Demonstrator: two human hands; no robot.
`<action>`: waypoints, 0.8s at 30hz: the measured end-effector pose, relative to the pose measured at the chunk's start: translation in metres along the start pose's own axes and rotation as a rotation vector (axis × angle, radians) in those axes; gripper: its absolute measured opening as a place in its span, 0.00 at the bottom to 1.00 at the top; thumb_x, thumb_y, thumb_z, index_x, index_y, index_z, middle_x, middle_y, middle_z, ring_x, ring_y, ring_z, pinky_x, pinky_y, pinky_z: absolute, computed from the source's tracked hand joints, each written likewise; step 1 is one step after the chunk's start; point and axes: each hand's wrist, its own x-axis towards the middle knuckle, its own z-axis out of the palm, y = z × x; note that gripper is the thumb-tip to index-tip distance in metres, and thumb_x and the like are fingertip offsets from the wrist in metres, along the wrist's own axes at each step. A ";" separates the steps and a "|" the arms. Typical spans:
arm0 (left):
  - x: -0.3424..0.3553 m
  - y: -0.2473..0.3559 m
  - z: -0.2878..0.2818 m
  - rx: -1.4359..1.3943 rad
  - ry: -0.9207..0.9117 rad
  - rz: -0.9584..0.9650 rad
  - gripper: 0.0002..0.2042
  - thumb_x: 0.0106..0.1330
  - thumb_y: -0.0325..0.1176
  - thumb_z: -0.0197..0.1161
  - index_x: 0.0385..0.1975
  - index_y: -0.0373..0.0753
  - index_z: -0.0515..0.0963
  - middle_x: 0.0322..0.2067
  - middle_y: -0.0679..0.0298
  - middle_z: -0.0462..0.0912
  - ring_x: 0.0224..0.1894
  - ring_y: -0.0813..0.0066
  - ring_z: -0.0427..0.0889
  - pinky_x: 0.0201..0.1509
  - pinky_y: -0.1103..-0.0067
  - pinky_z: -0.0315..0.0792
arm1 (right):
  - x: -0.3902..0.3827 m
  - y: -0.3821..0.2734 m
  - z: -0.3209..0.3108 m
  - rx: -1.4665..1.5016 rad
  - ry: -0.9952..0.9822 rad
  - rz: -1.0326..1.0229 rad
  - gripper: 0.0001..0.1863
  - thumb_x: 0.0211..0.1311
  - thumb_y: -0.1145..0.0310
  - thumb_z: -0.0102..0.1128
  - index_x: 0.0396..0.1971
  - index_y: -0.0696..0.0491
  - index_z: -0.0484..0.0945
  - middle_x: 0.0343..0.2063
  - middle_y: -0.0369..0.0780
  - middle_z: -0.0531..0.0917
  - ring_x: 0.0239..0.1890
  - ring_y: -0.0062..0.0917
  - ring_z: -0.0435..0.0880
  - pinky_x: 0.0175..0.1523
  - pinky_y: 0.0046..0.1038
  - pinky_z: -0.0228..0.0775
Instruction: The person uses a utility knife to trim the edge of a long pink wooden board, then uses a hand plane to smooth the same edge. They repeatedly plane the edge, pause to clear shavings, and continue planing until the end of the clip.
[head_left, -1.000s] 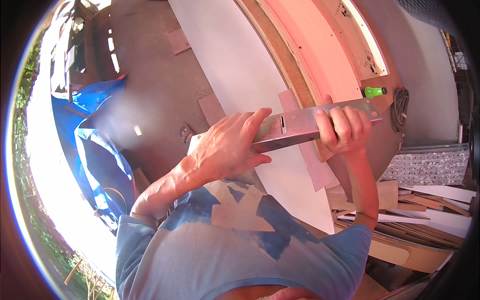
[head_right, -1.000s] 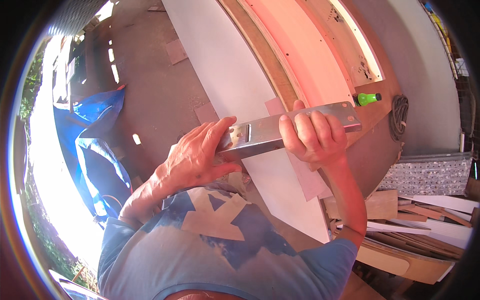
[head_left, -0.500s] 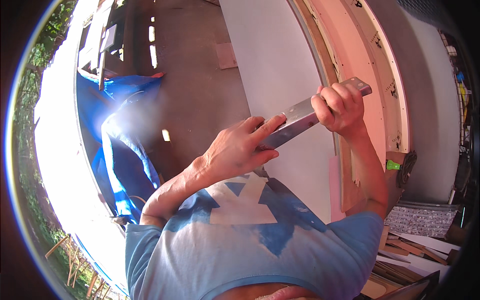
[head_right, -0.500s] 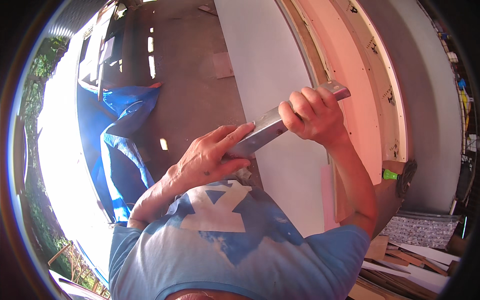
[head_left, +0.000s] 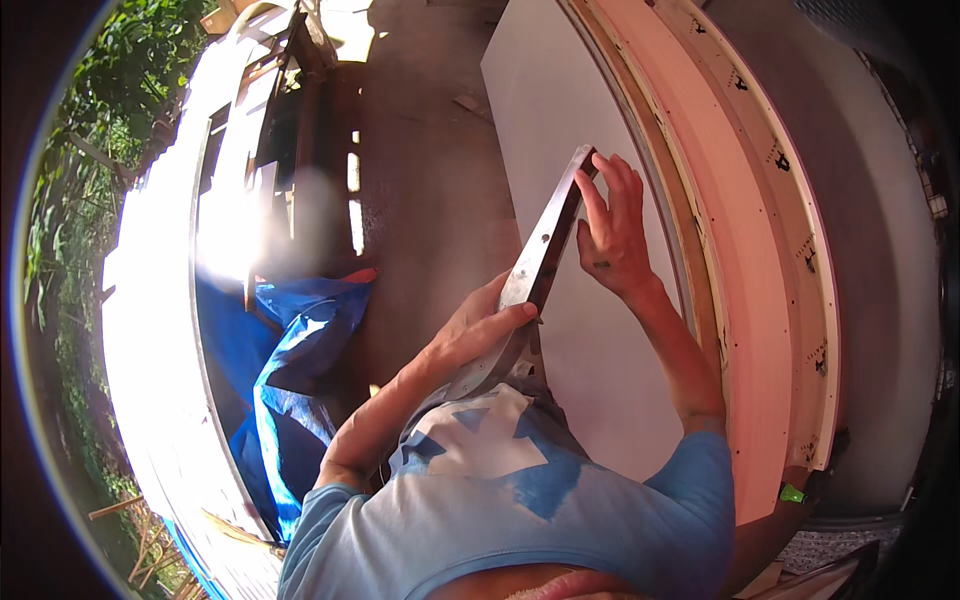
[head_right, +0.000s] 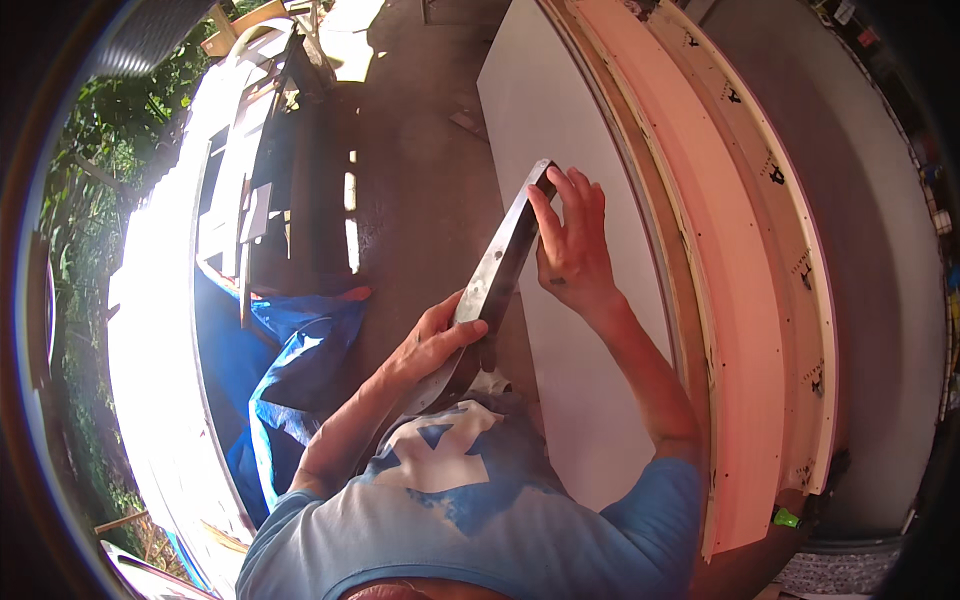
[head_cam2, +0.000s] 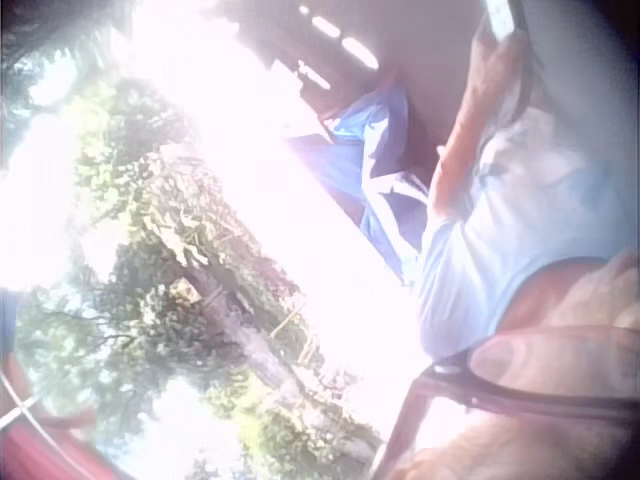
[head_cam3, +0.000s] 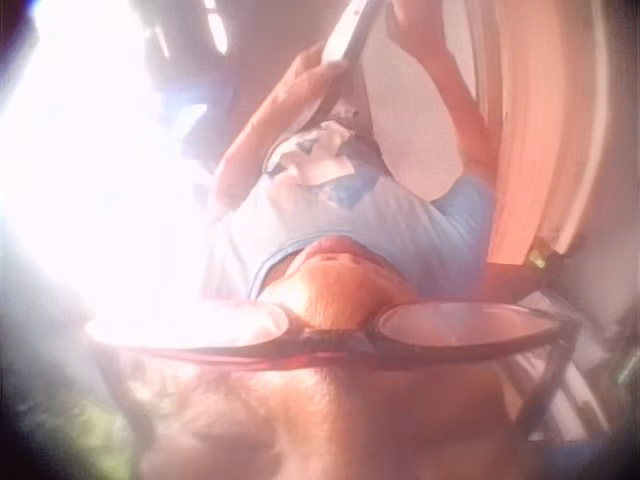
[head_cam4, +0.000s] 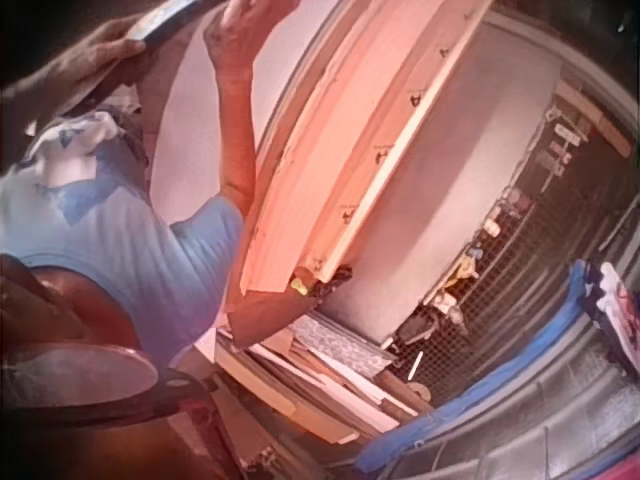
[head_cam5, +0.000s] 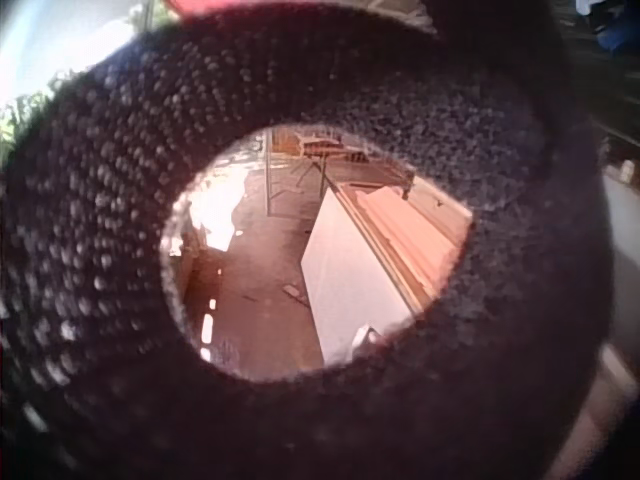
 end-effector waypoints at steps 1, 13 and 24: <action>0.029 -0.005 -0.020 -0.108 0.050 0.012 0.27 0.74 0.44 0.59 0.67 0.33 0.70 0.49 0.57 0.82 0.48 0.69 0.83 0.53 0.72 0.76 | 0.005 0.014 0.026 0.256 -0.025 0.141 0.27 0.58 0.82 0.63 0.60 0.57 0.77 0.58 0.45 0.77 0.67 0.44 0.72 0.66 0.47 0.71; 0.242 0.013 -0.298 -0.680 0.406 -0.183 0.24 0.76 0.57 0.53 0.47 0.40 0.83 0.36 0.65 0.88 0.34 0.76 0.86 0.39 0.75 0.79 | 0.168 0.017 0.273 1.106 -0.358 0.254 0.20 0.71 0.63 0.66 0.57 0.59 0.81 0.61 0.49 0.78 0.61 0.45 0.81 0.61 0.39 0.77; 0.479 0.123 -0.546 -0.662 0.344 -0.128 0.30 0.76 0.64 0.47 0.52 0.41 0.80 0.42 0.60 0.87 0.35 0.73 0.86 0.38 0.75 0.81 | 0.353 0.142 0.492 1.092 -0.154 0.831 0.22 0.77 0.68 0.58 0.65 0.60 0.73 0.59 0.45 0.82 0.52 0.28 0.85 0.56 0.30 0.78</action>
